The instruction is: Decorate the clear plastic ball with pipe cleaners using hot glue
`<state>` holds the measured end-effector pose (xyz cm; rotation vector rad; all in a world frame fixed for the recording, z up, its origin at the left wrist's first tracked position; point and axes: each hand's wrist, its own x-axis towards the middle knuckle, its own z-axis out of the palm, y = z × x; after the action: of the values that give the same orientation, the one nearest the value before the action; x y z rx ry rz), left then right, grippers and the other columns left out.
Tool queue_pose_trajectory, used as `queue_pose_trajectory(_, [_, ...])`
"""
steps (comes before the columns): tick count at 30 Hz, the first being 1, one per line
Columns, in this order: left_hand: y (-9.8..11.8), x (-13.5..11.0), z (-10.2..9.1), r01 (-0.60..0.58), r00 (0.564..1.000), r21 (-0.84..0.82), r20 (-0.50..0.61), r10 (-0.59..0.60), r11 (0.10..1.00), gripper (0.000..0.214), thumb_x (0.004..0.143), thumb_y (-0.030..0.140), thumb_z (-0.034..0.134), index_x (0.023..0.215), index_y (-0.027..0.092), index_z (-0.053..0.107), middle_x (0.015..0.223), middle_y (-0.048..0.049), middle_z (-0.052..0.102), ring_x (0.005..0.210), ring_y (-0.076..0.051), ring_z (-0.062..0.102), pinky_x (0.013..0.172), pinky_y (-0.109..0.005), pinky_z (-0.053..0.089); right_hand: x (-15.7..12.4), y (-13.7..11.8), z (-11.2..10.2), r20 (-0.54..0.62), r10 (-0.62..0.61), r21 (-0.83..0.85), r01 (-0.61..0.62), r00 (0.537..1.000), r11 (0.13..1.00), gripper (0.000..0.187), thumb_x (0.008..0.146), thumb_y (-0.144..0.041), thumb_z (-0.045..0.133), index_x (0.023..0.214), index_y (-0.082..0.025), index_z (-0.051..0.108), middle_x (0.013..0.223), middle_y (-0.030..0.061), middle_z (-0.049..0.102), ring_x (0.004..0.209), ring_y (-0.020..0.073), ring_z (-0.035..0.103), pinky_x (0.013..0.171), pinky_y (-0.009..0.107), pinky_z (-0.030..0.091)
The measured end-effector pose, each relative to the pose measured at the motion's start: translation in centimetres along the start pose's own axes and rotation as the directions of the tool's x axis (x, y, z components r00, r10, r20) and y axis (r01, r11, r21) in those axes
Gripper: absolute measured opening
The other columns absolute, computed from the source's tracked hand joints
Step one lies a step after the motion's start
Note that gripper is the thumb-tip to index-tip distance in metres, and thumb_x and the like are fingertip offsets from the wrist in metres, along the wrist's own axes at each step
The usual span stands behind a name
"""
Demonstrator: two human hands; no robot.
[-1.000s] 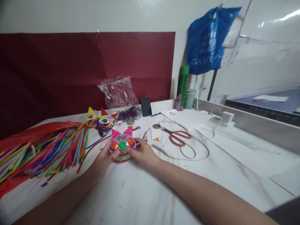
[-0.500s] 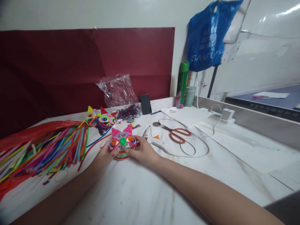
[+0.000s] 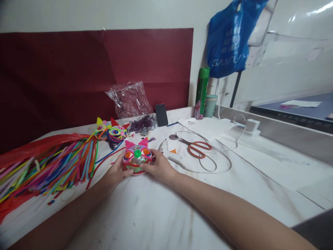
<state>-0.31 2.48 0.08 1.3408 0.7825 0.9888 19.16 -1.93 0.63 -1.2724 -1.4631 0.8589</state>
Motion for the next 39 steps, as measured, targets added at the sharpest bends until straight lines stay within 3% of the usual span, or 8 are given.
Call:
queue_pose_trajectory(7, [-0.2, -0.4, 1.0, 0.007, 0.995, -0.053, -0.096, -0.012, 0.999, 0.092, 0.055, 0.026, 0.085, 0.136, 0.021, 0.042, 0.130, -0.0139, 0.061, 0.119, -0.033, 0.057, 0.099, -0.044, 0.048, 0.0, -0.4, -0.1, -0.023, -0.003, -0.050, 0.001, 1.000, 0.999, 0.047, 0.071, -0.033, 0.074, 0.112, -0.014, 0.061, 0.097, 0.0068, 0.069, 0.081, 0.0191, 0.063, 0.073, 0.031, 0.051])
queue_pose_trajectory(12, [-0.6, -0.6, 1.8, 0.047, 0.967, -0.016, -0.250, -0.050, 0.999, 0.098, 0.053, 0.025, 0.087, 0.138, 0.024, 0.039, 0.126, -0.0118, 0.063, 0.115, -0.030, 0.060, 0.099, -0.044, 0.047, -0.2, -0.3, 0.2, -0.025, -0.036, -0.086, 0.034, 0.999, 0.996, 0.052, 0.069, -0.034, 0.075, 0.115, -0.014, 0.060, 0.100, 0.0075, 0.068, 0.083, 0.0200, 0.063, 0.073, 0.031, 0.050])
queue_pose_trajectory(18, [0.2, -0.9, 2.7, 0.065, 0.944, 0.013, -0.325, -0.057, 0.998, 0.089, 0.056, 0.021, 0.085, 0.135, 0.024, 0.044, 0.118, -0.0107, 0.067, 0.108, -0.028, 0.065, 0.095, -0.042, 0.050, -0.3, 0.3, 0.5, -0.039, -0.056, -0.134, 0.051, 0.998, 0.990, 0.060, 0.071, -0.037, 0.074, 0.122, -0.011, 0.056, 0.106, 0.0113, 0.065, 0.090, 0.0224, 0.062, 0.077, 0.033, 0.050])
queue_pose_trajectory(28, [1.4, -0.9, 3.2, 0.116, 0.920, 0.093, -0.385, -0.072, 0.989, 0.083, 0.055, 0.015, 0.085, 0.129, 0.023, 0.047, 0.112, -0.0091, 0.069, 0.101, -0.024, 0.067, 0.089, -0.035, 0.054, -0.4, -0.3, 0.3, -0.006, -0.032, -0.136, 0.031, 0.999, 0.990, 0.058, 0.072, -0.035, 0.073, 0.122, -0.011, 0.056, 0.106, 0.0116, 0.066, 0.088, 0.0221, 0.062, 0.077, 0.033, 0.050])
queue_pose_trajectory(34, [1.2, -0.8, 2.9, 0.063, 0.911, 0.084, -0.411, -0.023, 0.994, 0.076, 0.055, 0.017, 0.084, 0.123, 0.023, 0.052, 0.106, -0.0066, 0.071, 0.098, -0.024, 0.068, 0.088, -0.035, 0.053, -0.1, -0.3, 0.1, 0.030, -0.041, -0.143, 0.045, 0.999, 0.989, 0.062, 0.077, -0.042, 0.070, 0.130, -0.014, 0.053, 0.110, 0.0112, 0.065, 0.089, 0.0218, 0.062, 0.079, 0.034, 0.051])
queue_pose_trajectory(37, [1.0, -0.6, 2.2, 0.045, 0.904, 0.030, -0.426, -0.028, 0.999, 0.070, 0.059, 0.022, 0.083, 0.122, 0.024, 0.053, 0.103, -0.0057, 0.072, 0.095, -0.023, 0.069, 0.091, -0.038, 0.052, 0.3, -0.5, -0.8, -0.001, -0.036, -0.132, 0.036, 0.999, 0.991, 0.054, 0.085, -0.040, 0.061, 0.131, -0.012, 0.051, 0.110, 0.0126, 0.064, 0.088, 0.0203, 0.062, 0.079, 0.034, 0.051])
queue_pose_trajectory(39, [1.0, -0.4, 1.5, -0.011, 0.920, -0.035, -0.392, -0.004, 0.999, 0.065, 0.063, 0.027, 0.081, 0.122, 0.023, 0.054, 0.105, -0.0064, 0.072, 0.098, -0.023, 0.068, 0.094, -0.039, 0.049, 0.8, -0.5, -1.9, -0.051, -0.084, -0.215, 0.072, 0.995, 0.974, 0.044, 0.089, -0.037, 0.055, 0.125, -0.013, 0.054, 0.111, 0.0127, 0.063, 0.093, 0.0207, 0.061, 0.081, 0.034, 0.050])
